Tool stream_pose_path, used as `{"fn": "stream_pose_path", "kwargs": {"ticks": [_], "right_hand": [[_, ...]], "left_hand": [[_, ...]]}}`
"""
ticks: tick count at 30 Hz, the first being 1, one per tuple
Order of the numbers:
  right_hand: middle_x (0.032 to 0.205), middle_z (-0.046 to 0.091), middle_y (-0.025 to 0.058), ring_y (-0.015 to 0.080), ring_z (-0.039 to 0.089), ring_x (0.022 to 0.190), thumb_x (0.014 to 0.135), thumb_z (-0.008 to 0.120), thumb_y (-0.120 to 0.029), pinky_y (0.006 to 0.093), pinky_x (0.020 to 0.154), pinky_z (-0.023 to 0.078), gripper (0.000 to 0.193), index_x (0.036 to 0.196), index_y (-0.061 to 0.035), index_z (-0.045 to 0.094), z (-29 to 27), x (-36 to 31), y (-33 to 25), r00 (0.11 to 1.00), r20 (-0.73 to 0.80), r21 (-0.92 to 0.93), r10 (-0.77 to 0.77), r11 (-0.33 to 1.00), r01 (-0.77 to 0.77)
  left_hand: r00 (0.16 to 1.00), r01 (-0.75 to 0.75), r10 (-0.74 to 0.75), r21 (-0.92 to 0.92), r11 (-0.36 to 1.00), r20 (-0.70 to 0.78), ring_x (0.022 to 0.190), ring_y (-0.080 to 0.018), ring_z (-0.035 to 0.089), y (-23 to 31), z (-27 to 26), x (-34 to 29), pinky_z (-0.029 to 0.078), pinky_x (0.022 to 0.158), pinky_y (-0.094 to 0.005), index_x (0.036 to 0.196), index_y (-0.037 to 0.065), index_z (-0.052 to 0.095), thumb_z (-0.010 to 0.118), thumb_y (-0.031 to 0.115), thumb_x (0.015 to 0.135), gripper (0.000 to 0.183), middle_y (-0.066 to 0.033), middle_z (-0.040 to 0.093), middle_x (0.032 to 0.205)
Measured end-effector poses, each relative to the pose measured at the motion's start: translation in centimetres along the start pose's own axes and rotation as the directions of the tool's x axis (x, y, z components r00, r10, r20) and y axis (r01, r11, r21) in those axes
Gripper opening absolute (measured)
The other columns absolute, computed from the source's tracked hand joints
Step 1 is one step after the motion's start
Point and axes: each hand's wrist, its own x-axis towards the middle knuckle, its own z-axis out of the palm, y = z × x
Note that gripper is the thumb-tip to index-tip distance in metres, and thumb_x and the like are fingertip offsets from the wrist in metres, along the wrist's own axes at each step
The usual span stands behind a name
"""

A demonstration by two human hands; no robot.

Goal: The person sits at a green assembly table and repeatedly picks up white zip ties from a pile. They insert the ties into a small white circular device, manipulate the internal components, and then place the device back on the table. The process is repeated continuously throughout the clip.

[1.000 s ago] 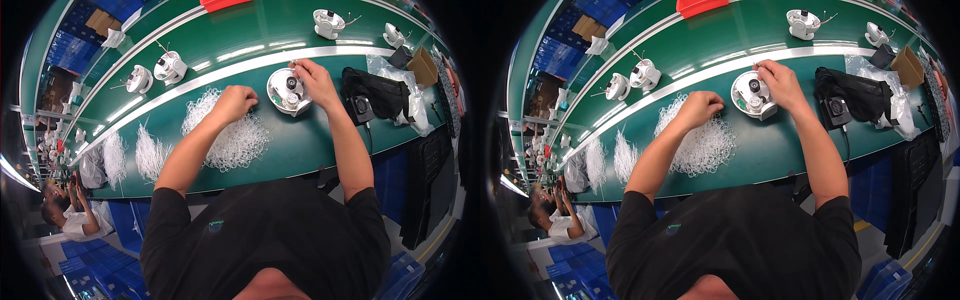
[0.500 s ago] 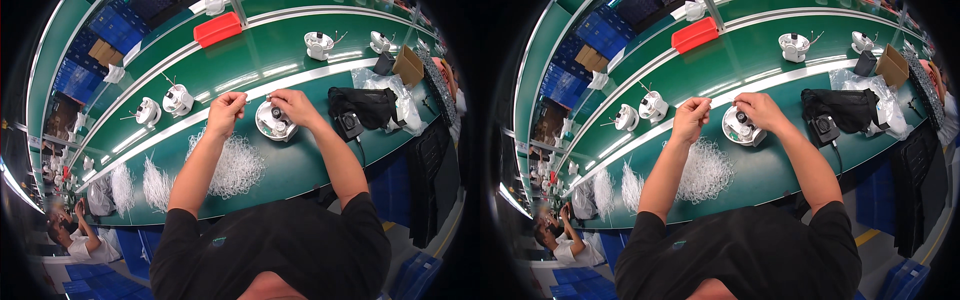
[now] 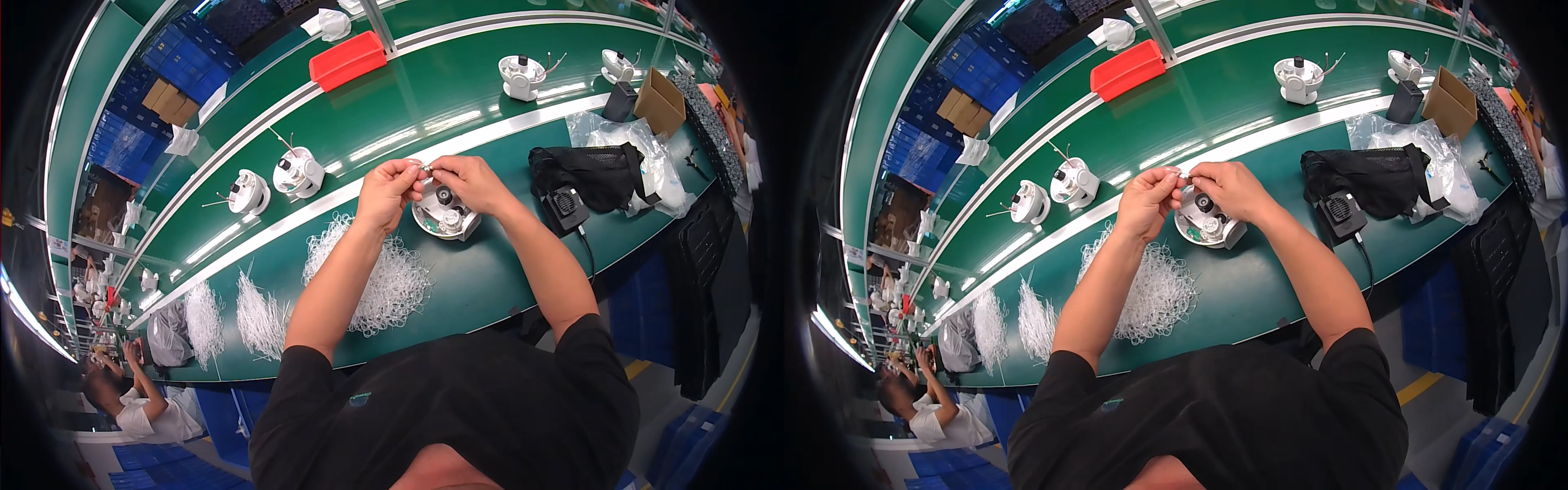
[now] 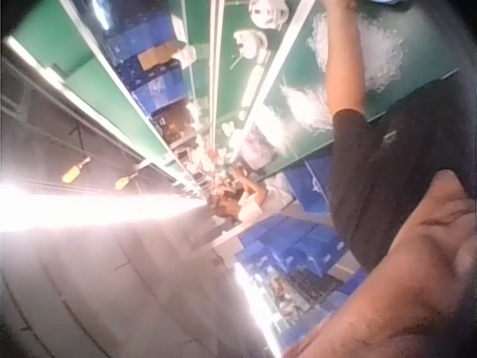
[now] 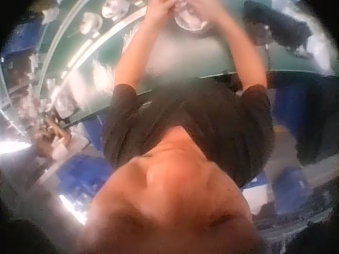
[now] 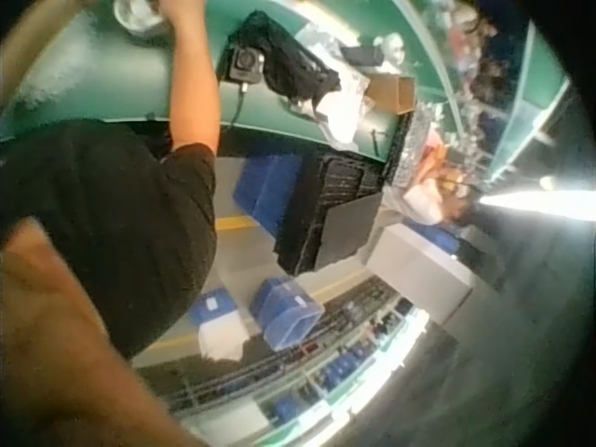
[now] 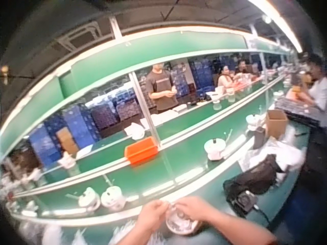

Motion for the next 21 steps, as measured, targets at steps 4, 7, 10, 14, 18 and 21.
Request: {"fn": "stream_pose_path", "kwargs": {"ticks": [4, 7, 10, 14, 18, 21], "right_hand": [[0.083, 0.071, 0.0137, 0.0255, 0.069, 0.073, 0.093, 0.060, -0.018, 0.0355, 0.069, 0.052, 0.021, 0.105, -0.0040, 0.070, 0.0, 0.0, 0.2, 1.000, -0.018, -0.032, -0.019, 0.999, 0.018], [0.083, 0.071, 0.0145, 0.0261, 0.069, 0.072, 0.092, 0.060, -0.019, 0.0361, 0.068, 0.052, 0.022, 0.104, -0.0037, 0.071, -0.1, -0.1, 0.1, 1.000, -0.028, -0.039, -0.014, 0.999, 0.012], [0.082, 0.071, 0.0148, 0.0263, 0.069, 0.071, 0.092, 0.060, -0.019, 0.0362, 0.067, 0.052, 0.022, 0.103, -0.0034, 0.071, -0.2, -0.1, -0.2, 1.000, -0.022, -0.054, -0.015, 0.998, 0.013], [0.084, 0.072, 0.0145, 0.0240, 0.070, 0.072, 0.092, 0.060, -0.017, 0.0347, 0.068, 0.053, 0.023, 0.106, -0.0028, 0.071, -0.4, 0.0, -0.8, 1.000, 0.009, -0.065, 0.025, 0.998, -0.025], [0.088, 0.072, 0.0105, 0.0179, 0.068, 0.076, 0.093, 0.060, -0.012, 0.0317, 0.071, 0.053, 0.024, 0.112, -0.0014, 0.069, 0.1, -0.1, 0.1, 0.999, -0.037, 0.136, -0.003, 0.991, 0.008], [0.094, 0.070, 0.0068, 0.0118, 0.064, 0.082, 0.095, 0.060, -0.011, 0.0276, 0.074, 0.052, 0.024, 0.115, 0.0004, 0.067, -0.6, -0.2, -0.3, 0.999, 0.052, 0.177, -0.001, 0.984, -0.008]], "left_hand": [[0.994, -0.064, 0.087, 0.301, 0.952, -0.064, 0.069, -0.0087, 0.062, -0.2, 1.1, -0.3, 0.050, 0.057, -0.0213, 0.105, -0.002, 0.066, 0.065, 0.009, 0.096, 0.014, -0.0069, 0.070, 0.088], [0.983, -0.095, 0.151, 0.421, 0.902, -0.101, 0.068, -0.0076, 0.060, -0.4, 1.4, -0.3, 0.049, 0.058, -0.0214, 0.101, -0.003, 0.067, 0.067, 0.009, 0.094, 0.014, -0.0060, 0.070, 0.085], [0.969, -0.143, 0.220, 0.477, 0.867, -0.109, 0.069, -0.0081, 0.061, -0.5, 1.2, -0.4, 0.049, 0.060, -0.0221, 0.099, -0.003, 0.067, 0.068, 0.009, 0.093, 0.014, -0.0049, 0.070, 0.084], [0.940, -0.229, 0.335, 0.620, 0.751, -0.059, 0.071, -0.0101, 0.063, -0.8, 1.3, -0.5, 0.052, 0.064, -0.0248, 0.097, -0.003, 0.068, 0.069, 0.010, 0.091, 0.015, -0.0055, 0.071, 0.083], [0.932, -0.212, 0.361, 0.761, 0.613, -0.030, 0.075, -0.0081, 0.063, -0.8, 1.8, -0.7, 0.052, 0.066, -0.0240, 0.094, -0.003, 0.068, 0.069, 0.010, 0.092, 0.013, -0.0057, 0.071, 0.086], [0.944, -0.187, 0.329, 0.811, 0.554, -0.008, 0.072, -0.0091, 0.063, -0.9, 1.5, -0.5, 0.051, 0.064, -0.0252, 0.091, -0.003, 0.068, 0.070, 0.010, 0.090, 0.013, -0.0068, 0.070, 0.084]]}}
